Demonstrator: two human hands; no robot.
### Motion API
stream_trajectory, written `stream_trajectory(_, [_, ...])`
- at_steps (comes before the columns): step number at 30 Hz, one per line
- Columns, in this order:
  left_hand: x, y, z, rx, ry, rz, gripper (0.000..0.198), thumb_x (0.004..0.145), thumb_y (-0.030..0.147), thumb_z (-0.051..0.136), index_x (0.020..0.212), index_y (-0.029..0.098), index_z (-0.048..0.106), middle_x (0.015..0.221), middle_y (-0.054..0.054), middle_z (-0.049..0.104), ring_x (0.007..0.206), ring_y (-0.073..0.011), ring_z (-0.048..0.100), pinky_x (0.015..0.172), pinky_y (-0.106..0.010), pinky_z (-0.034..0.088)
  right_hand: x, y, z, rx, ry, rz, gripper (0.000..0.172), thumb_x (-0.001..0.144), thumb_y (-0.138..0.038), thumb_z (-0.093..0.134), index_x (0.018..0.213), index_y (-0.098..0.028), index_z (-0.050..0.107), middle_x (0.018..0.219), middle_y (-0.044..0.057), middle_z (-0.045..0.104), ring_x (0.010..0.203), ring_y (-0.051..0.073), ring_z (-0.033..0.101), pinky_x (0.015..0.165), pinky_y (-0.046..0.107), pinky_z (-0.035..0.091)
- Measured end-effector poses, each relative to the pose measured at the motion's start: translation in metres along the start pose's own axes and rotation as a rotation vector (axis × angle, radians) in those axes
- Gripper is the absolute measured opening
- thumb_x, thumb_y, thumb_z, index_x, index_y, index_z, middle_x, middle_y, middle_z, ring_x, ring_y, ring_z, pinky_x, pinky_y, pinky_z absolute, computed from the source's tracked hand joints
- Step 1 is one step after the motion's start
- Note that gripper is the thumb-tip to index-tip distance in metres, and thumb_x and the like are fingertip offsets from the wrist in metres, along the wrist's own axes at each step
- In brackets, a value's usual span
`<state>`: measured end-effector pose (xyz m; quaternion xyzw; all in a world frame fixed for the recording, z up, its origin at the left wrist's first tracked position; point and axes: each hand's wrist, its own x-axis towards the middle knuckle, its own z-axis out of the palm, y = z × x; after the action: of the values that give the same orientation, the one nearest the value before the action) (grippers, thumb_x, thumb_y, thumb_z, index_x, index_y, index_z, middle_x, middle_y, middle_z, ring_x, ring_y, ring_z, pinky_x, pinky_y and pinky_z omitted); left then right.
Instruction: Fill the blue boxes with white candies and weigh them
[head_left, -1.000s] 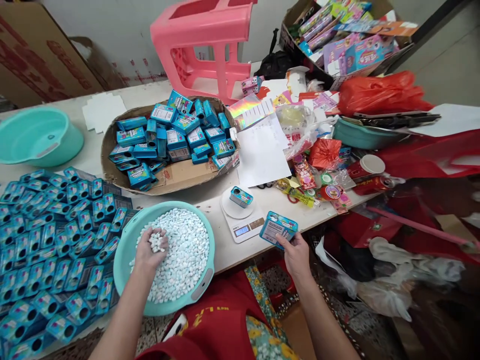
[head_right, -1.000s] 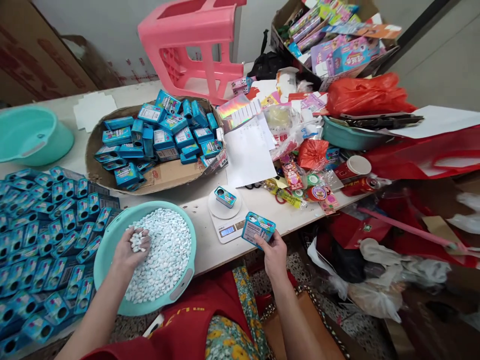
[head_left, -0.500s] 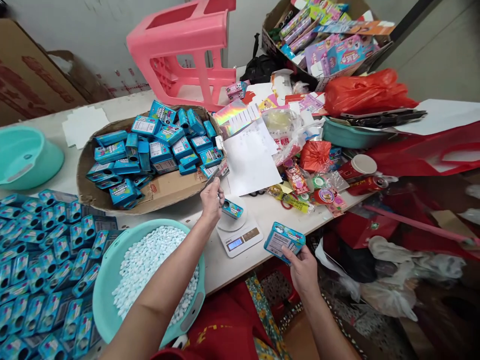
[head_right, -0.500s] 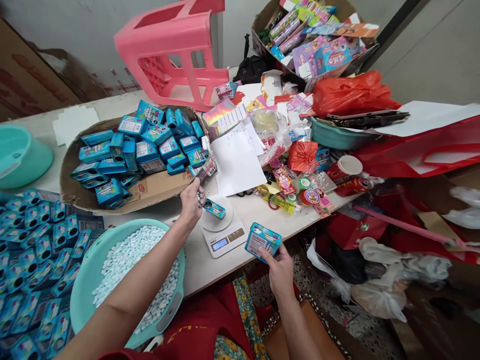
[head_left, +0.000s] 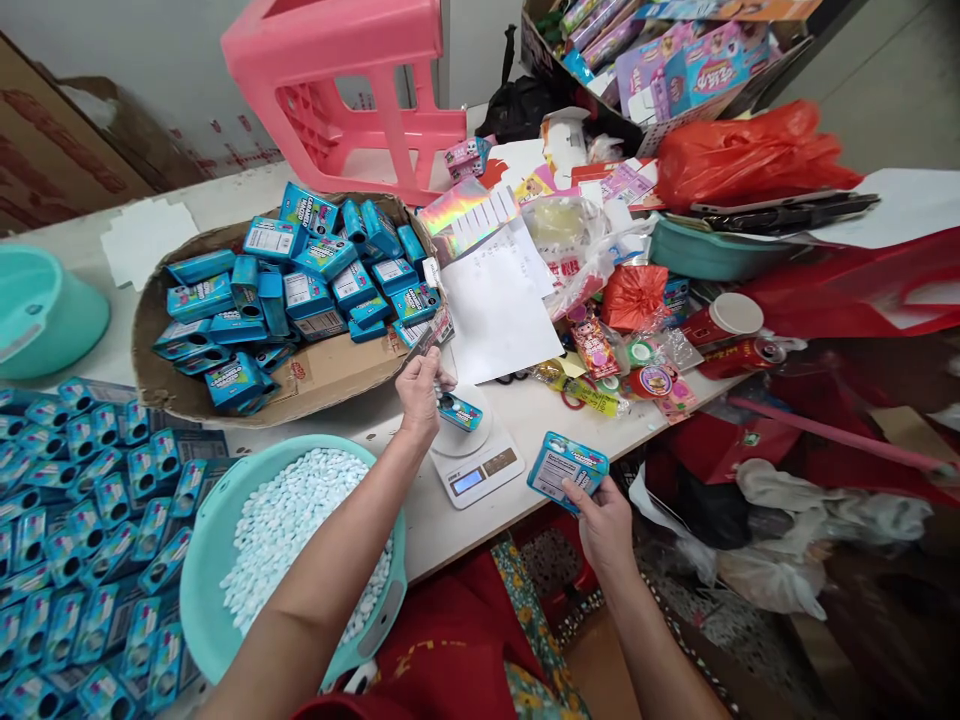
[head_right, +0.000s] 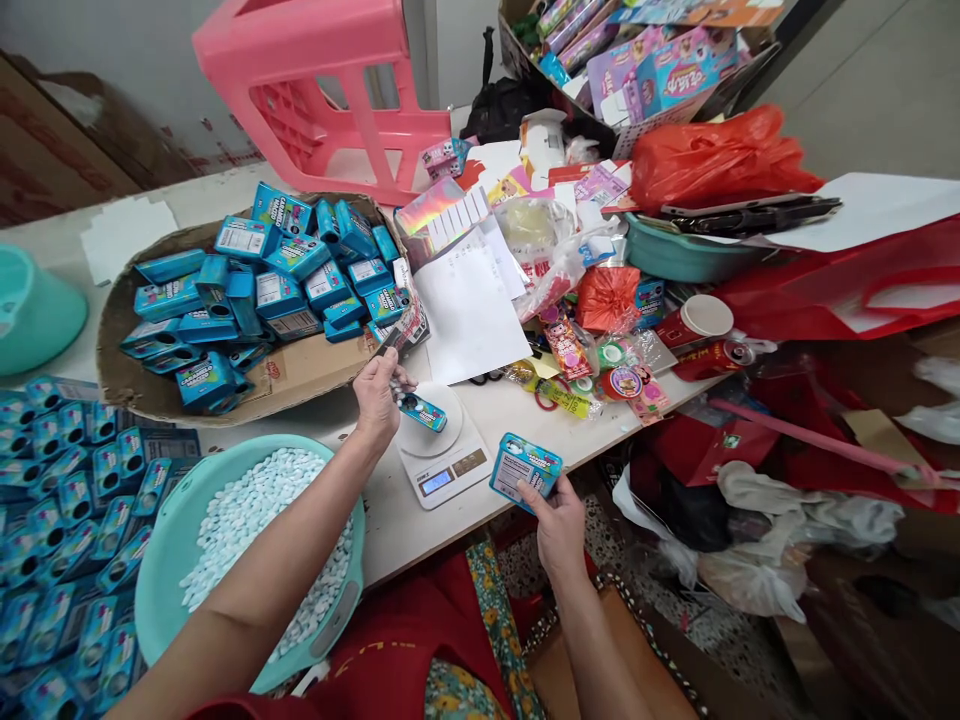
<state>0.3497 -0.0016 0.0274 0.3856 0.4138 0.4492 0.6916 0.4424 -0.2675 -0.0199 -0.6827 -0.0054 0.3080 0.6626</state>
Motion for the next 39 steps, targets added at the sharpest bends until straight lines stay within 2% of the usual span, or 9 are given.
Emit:
stream_trajectory(5, [-0.002,0.001,0.002,-0.008,0.022,-0.023,0.042,0.074,0.048,0.065,0.057,0.017,0.042,0.048,0.006,0.043,0.047,-0.0088,0.055,0.05,-0.021,0.042,-0.001,0.002,-0.001,0.005,-0.001,0.001,0.043,0.059,-0.03,0.081,0.097,-0.02,0.064,0.094,0.002,0.072,0.084,0.02,0.065,0.087,0.04,0.049])
stream_trajectory(10, [0.0,0.0,0.003,-0.041,0.048,-0.023,0.044,0.074,0.051,0.065,0.059,0.018,0.04,0.048,0.006,0.043,0.042,-0.0067,0.048,0.042,-0.019,0.035,-0.003,0.002,-0.001,-0.012,0.012,-0.016,0.044,0.059,-0.032,0.081,0.098,-0.019,0.064,0.095,0.004,0.071,0.084,0.021,0.065,0.086,0.041,0.05])
stream_trajectory(16, [0.005,0.009,-0.007,-0.171,0.084,-0.168,0.042,0.074,0.051,0.065,0.065,0.018,0.041,0.05,0.006,0.043,0.039,-0.0047,0.042,0.038,-0.018,0.029,-0.005,-0.001,0.001,-0.036,0.009,-0.056,0.041,0.061,-0.032,0.079,0.097,-0.019,0.065,0.094,0.004,0.071,0.083,0.02,0.065,0.086,0.041,0.05])
stream_trajectory(20, [0.0,0.031,-0.031,-0.274,0.063,-0.327,0.034,0.077,0.041,0.066,0.067,0.017,0.043,0.052,0.006,0.044,0.04,-0.0037,0.042,0.038,-0.016,0.029,-0.006,-0.001,0.002,-0.027,0.021,-0.063,0.044,0.06,-0.032,0.08,0.098,-0.019,0.064,0.094,0.004,0.071,0.083,0.02,0.065,0.086,0.043,0.05])
stream_trajectory(25, [-0.023,0.05,-0.075,-0.223,0.143,-0.497,0.007,0.077,0.012,0.06,0.081,0.014,0.054,0.067,-0.002,0.058,0.06,-0.0089,0.059,0.055,-0.019,0.048,-0.009,-0.002,0.006,0.003,-0.004,-0.07,0.042,0.06,-0.031,0.08,0.097,-0.019,0.064,0.095,0.003,0.07,0.084,0.019,0.064,0.088,0.043,0.049])
stream_trajectory(27, [-0.034,0.047,-0.092,-0.062,0.069,-0.584,0.018,0.069,0.003,0.062,0.084,0.012,0.057,0.071,-0.005,0.061,0.061,-0.0106,0.06,0.055,-0.02,0.048,-0.011,-0.003,0.008,0.0,-0.008,-0.072,0.043,0.06,-0.032,0.08,0.099,-0.019,0.063,0.096,0.004,0.07,0.085,0.02,0.064,0.088,0.043,0.049])
stream_trajectory(29, [-0.042,0.042,-0.107,0.142,-0.094,-0.638,0.022,0.064,0.004,0.065,0.083,0.011,0.06,0.07,-0.006,0.062,0.055,-0.0101,0.057,0.047,-0.018,0.043,-0.013,-0.003,0.01,-0.015,-0.009,-0.077,0.045,0.06,-0.033,0.08,0.1,-0.019,0.063,0.096,0.005,0.07,0.086,0.02,0.064,0.087,0.042,0.049])
stream_trajectory(34, [-0.036,0.039,-0.112,0.677,-0.426,-0.408,0.011,0.06,0.014,0.065,0.07,0.015,0.065,0.054,0.0,0.055,0.047,-0.0108,0.047,0.044,-0.02,0.035,-0.016,0.0,0.014,-0.034,-0.015,-0.081,0.046,0.058,-0.033,0.08,0.099,-0.018,0.064,0.094,0.004,0.071,0.084,0.021,0.065,0.085,0.041,0.05])
stream_trajectory(39, [-0.008,0.046,-0.067,1.062,-0.616,0.033,0.017,0.06,0.008,0.056,0.067,0.02,0.066,0.067,-0.004,0.061,0.058,-0.0155,0.049,0.052,-0.025,0.033,-0.018,0.001,0.018,-0.003,-0.034,-0.077,0.042,0.06,-0.032,0.08,0.097,-0.019,0.065,0.091,0.003,0.071,0.082,0.02,0.064,0.085,0.04,0.05])
